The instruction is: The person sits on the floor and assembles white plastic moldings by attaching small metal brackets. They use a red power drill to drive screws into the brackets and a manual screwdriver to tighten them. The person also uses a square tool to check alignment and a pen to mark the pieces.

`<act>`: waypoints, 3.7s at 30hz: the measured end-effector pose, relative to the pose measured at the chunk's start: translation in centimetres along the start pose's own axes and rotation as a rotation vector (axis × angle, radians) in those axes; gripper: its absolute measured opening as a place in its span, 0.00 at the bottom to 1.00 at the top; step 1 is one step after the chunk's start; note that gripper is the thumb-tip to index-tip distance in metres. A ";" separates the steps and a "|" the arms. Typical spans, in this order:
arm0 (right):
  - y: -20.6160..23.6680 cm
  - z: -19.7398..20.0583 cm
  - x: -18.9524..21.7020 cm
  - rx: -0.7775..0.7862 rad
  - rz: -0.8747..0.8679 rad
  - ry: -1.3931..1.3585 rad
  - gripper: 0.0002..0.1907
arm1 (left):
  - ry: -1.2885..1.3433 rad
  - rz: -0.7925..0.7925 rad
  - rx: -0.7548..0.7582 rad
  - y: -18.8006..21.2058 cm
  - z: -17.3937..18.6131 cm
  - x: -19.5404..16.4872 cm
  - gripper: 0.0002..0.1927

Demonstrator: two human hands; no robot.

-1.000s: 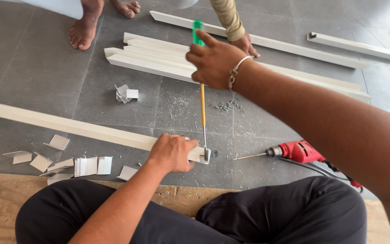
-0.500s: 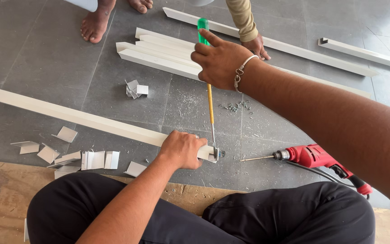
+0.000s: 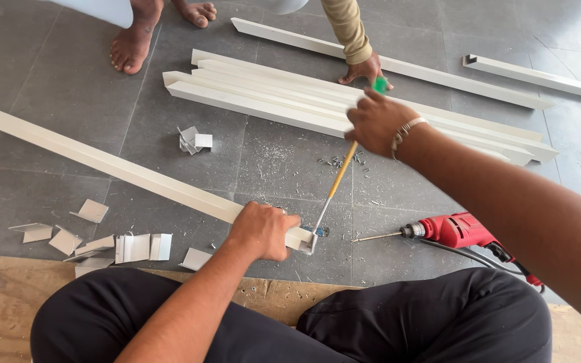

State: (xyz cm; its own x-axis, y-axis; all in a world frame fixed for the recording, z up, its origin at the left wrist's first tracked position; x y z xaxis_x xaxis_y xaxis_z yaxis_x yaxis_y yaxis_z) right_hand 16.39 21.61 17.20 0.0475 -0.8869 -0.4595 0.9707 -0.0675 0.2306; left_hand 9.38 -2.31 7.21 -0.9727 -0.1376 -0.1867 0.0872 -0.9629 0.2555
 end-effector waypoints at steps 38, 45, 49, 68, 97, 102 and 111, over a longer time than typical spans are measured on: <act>2.3 0.1 11.7 -0.365 0.342 -0.249 0.43 | 0.033 0.026 -0.069 0.3 3.6 1.4 0.21; 3.0 -0.3 12.9 -0.340 0.271 -0.270 0.41 | -0.006 0.060 0.027 0.3 2.5 1.1 0.22; 3.5 -0.8 13.2 -0.332 0.236 -0.250 0.40 | -0.009 0.051 0.017 0.0 2.3 1.2 0.24; 1.6 1.7 11.1 -0.127 0.463 -0.093 0.46 | -0.008 0.042 -0.010 0.5 3.9 0.5 0.21; 7.4 -4.8 2.0 -0.669 -0.641 -0.713 0.28 | 0.086 0.101 -0.105 -0.9 2.7 1.7 0.20; 9.2 -11.1 4.2 -0.770 -1.306 -1.645 0.22 | 0.167 0.205 -0.150 -1.8 2.2 1.5 0.23; 8.5 -14.3 18.8 0.266 -1.244 -1.597 0.13 | 0.089 0.101 -0.509 -1.0 3.5 2.7 0.31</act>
State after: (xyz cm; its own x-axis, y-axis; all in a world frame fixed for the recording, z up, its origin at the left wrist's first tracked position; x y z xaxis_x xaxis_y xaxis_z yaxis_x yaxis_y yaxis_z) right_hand 28.91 10.89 -1.72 -0.8283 0.1607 0.5368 0.2515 -0.7495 0.6124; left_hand 5.92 -0.91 9.80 -0.9340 -0.2332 -0.2709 0.2944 -0.9317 -0.2130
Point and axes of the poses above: each hand's wrist, its own y-axis away from the middle knuckle, its own z-axis out of the back of the hand, x = y × z, the point moved 3 cm from there along -y, towards the middle knuckle, and after that the axes turned 7 degrees about -x, right-handed, at the moved point
